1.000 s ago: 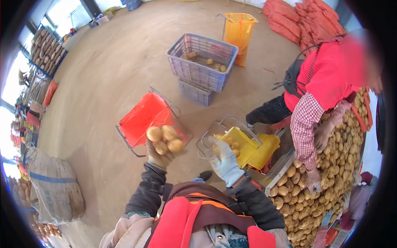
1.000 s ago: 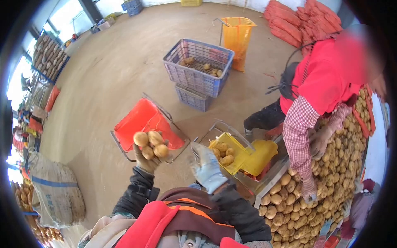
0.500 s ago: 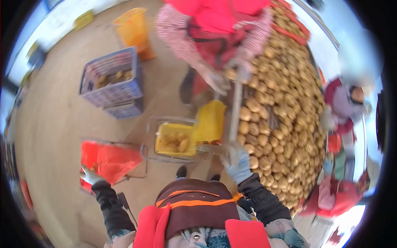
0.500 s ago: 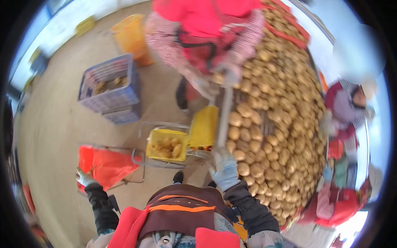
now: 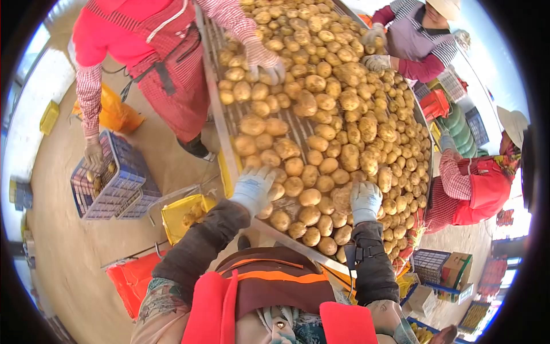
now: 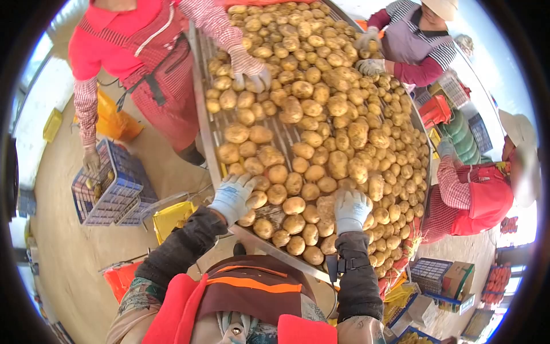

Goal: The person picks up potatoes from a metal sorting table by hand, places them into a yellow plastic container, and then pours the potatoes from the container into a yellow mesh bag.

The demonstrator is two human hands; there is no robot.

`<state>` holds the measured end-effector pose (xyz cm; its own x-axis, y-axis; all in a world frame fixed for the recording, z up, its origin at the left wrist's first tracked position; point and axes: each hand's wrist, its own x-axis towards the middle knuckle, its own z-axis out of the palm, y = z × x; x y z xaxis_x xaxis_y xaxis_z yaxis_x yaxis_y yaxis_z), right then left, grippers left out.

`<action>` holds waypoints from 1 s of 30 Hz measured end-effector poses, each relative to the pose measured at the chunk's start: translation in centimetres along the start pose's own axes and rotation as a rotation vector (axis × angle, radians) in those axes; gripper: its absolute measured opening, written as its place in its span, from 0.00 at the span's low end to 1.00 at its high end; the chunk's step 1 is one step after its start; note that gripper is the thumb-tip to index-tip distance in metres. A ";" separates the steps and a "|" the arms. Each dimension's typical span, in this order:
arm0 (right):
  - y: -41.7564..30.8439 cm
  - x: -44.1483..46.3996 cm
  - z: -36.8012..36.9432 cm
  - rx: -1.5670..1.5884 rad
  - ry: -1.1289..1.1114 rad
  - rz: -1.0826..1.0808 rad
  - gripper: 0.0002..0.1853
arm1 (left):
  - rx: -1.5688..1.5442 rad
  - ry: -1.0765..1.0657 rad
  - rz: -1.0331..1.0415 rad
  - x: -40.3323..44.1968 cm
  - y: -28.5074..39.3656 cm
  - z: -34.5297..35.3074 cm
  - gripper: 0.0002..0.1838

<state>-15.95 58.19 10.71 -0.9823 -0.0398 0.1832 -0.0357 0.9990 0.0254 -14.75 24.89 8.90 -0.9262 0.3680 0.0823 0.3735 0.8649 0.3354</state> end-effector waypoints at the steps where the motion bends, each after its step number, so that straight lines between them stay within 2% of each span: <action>1: 0.6 0.1 -0.4 -0.001 0.008 0.013 0.14 | 0.004 0.002 0.014 1.2 0.5 0.4 0.29; 3: 0.6 -0.2 -1.1 0.134 0.246 -0.012 0.12 | -0.081 -0.327 -0.140 2.6 2.3 -0.8 0.27; 4: 0.1 -0.2 -1.6 0.239 0.285 -0.159 0.10 | -0.071 -0.350 -0.109 2.5 2.7 -1.2 0.25; 5: -0.9 -0.2 -1.4 0.241 0.285 -0.150 0.10 | -0.067 -0.356 -0.104 2.2 2.9 -0.9 0.25; 7: -3.2 0.1 -0.8 0.306 0.244 -0.283 0.11 | -0.018 -0.248 -0.018 0.8 3.3 -0.3 0.24; 8: -4.1 1.0 -0.2 0.316 0.244 -0.285 0.11 | 0.030 -0.092 0.036 -0.4 3.7 0.2 0.24; 10: -6.3 4.4 1.0 0.496 0.036 -0.272 0.12 | 0.017 -0.109 0.062 -2.0 4.7 1.0 0.23; 12: -9.1 7.6 1.5 0.263 -0.308 -0.264 0.18 | -0.031 -0.132 0.133 -3.5 5.5 1.6 0.22; 13: -10.1 8.8 2.1 0.268 -0.311 -0.267 0.18 | -0.029 -0.135 0.127 -3.9 6.0 1.8 0.22; 15: -11.3 10.1 3.7 0.098 -0.362 -0.253 0.20 | -0.286 0.010 0.111 -4.2 6.6 2.1 0.22; 16: -10.9 10.0 4.2 0.204 -0.291 -0.230 0.16 | -0.500 0.039 0.004 -4.4 6.1 2.8 0.24; 17: -10.4 9.5 4.1 0.202 -0.295 -0.228 0.16 | -0.504 0.037 0.004 -4.2 6.2 3.0 0.24; 19: -9.7 8.4 3.5 0.790 -0.253 0.152 0.16 | -1.502 0.139 -0.509 -3.0 6.4 3.3 0.30; 20: -10.1 7.4 3.3 0.972 -0.397 0.136 0.15 | -1.586 0.112 -0.580 -1.3 7.4 0.0 0.34; 21: -10.6 6.8 2.8 0.968 -0.406 0.136 0.15 | -1.590 0.113 -0.588 -0.3 7.2 0.5 0.34; 23: -11.3 6.5 1.6 0.573 -0.246 -0.160 0.16 | -1.859 0.135 -0.729 1.2 6.6 2.2 0.36; 24: -11.6 7.2 2.1 0.444 -0.149 -0.202 0.18 | -1.778 0.163 -0.751 1.8 6.7 2.6 0.33; 25: -12.2 7.9 2.1 0.452 -0.155 -0.216 0.18 | -1.773 0.180 -0.763 1.6 6.4 3.0 0.33; 27: -13.2 9.5 2.1 0.206 -0.397 -0.193 0.20 | -1.564 0.130 -0.693 1.2 6.1 3.4 0.30; 28: -13.5 10.6 1.8 0.144 -0.447 -0.079 0.21 | -1.545 0.177 -0.728 0.6 6.5 2.9 0.25; 29: -13.0 10.7 1.9 0.149 -0.448 -0.084 0.21 | -1.540 0.181 -0.732 -0.1 6.5 2.5 0.25; 30: -11.9 10.9 2.1 0.159 -0.452 -0.200 0.21 | -1.605 0.155 -0.771 -1.0 6.2 2.1 0.23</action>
<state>-26.64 45.87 10.34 -0.9336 -0.2530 -0.2536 -0.2236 0.9647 -0.1393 -11.37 30.58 8.93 -0.8807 -0.0328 -0.4725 -0.4279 -0.3728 0.8234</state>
